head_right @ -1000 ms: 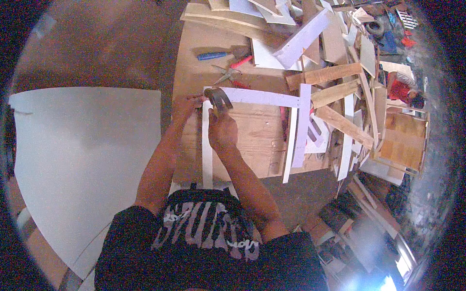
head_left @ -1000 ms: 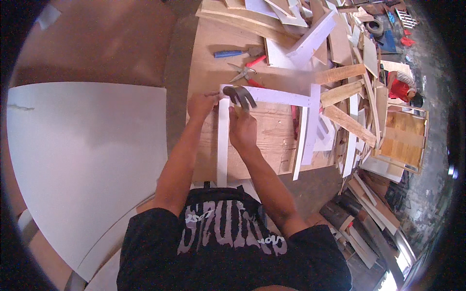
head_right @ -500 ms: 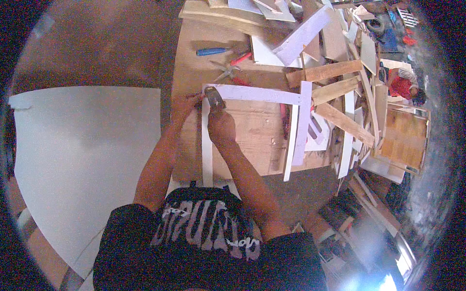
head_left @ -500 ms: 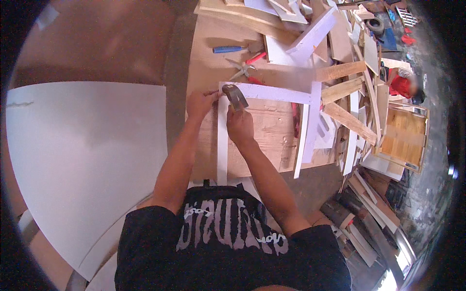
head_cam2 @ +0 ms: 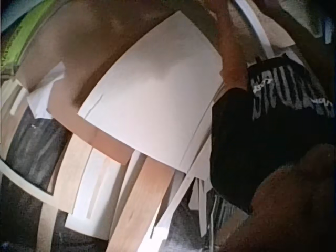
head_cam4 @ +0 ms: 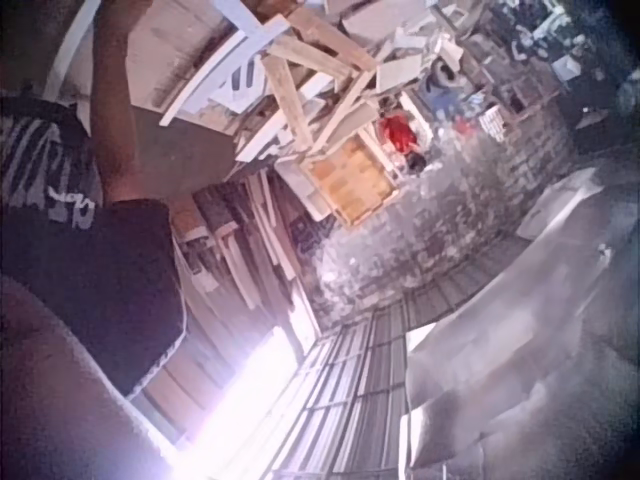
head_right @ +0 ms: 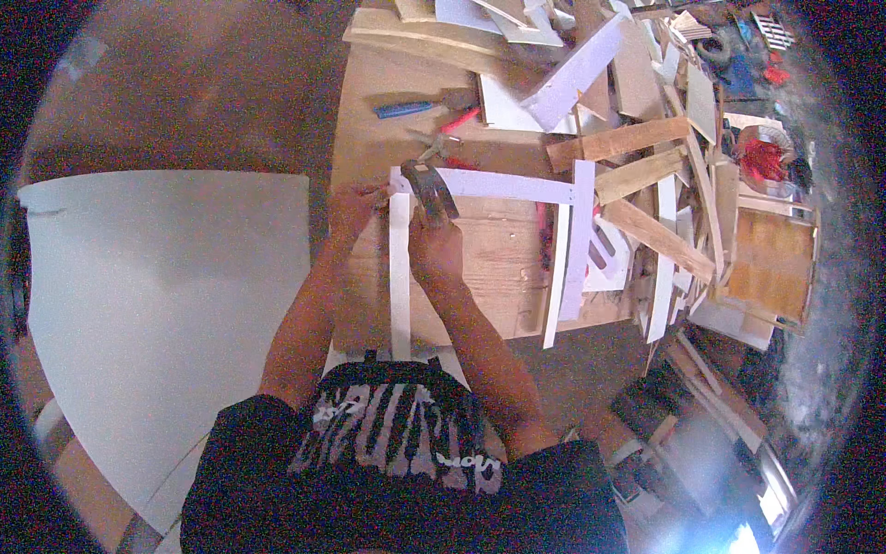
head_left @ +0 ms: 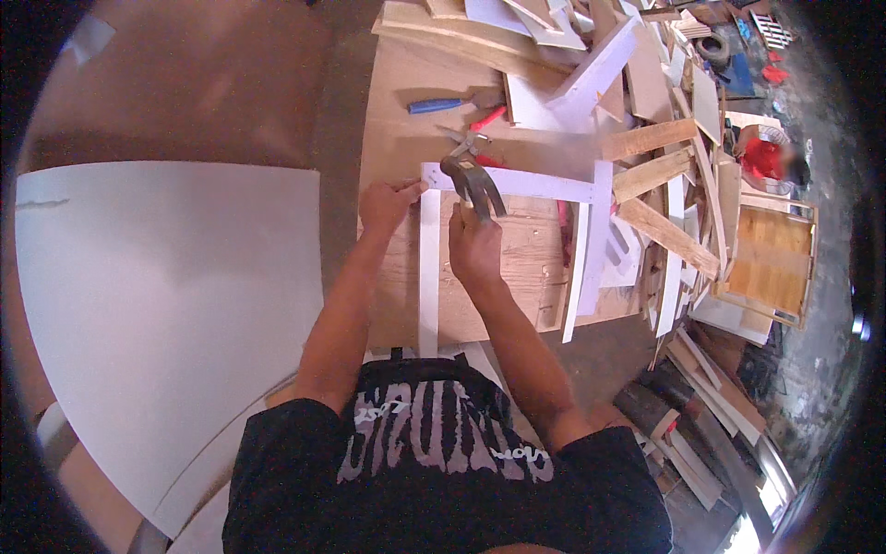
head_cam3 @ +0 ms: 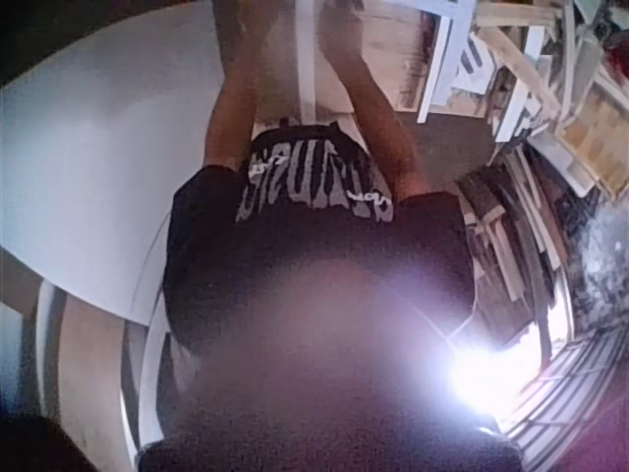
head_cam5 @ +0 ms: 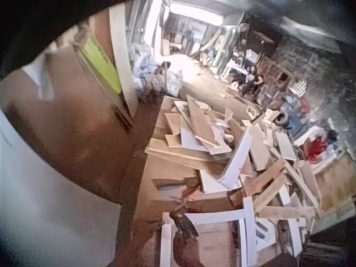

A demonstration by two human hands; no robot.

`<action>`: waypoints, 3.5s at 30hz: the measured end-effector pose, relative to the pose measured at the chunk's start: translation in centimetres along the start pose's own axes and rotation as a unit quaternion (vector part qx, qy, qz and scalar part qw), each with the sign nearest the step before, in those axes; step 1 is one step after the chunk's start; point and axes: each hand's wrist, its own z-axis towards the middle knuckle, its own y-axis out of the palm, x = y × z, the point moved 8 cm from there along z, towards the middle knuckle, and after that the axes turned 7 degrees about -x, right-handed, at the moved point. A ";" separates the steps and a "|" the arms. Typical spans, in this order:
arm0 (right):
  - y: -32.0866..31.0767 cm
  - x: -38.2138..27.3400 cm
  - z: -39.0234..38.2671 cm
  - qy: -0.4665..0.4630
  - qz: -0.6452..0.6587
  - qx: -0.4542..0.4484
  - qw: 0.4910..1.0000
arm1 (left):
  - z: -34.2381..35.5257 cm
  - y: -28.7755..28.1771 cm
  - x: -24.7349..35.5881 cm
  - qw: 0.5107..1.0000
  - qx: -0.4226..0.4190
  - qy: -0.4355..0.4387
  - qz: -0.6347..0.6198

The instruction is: The person constructs a wooden frame by aligning wooden pieces and hammering nails into the joints with a hammer, then picks up and holds the assembled frame.

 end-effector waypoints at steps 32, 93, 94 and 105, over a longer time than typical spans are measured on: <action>3.6 3.5 0.2 0.209 0.015 -0.098 0.973 | -2.2 0.2 3.5 0.984 0.070 0.125 0.108; -0.9 11.5 -21.1 0.314 0.123 0.045 0.940 | -24.5 8.3 -1.0 0.926 -0.012 0.269 0.265; -0.8 12.2 -21.0 0.318 0.129 0.042 0.938 | -24.7 8.5 -1.1 0.925 -0.003 0.255 0.283; 0.6 14.0 -20.6 0.117 0.086 0.039 0.989 | -31.7 11.8 -5.4 0.909 0.201 0.117 0.347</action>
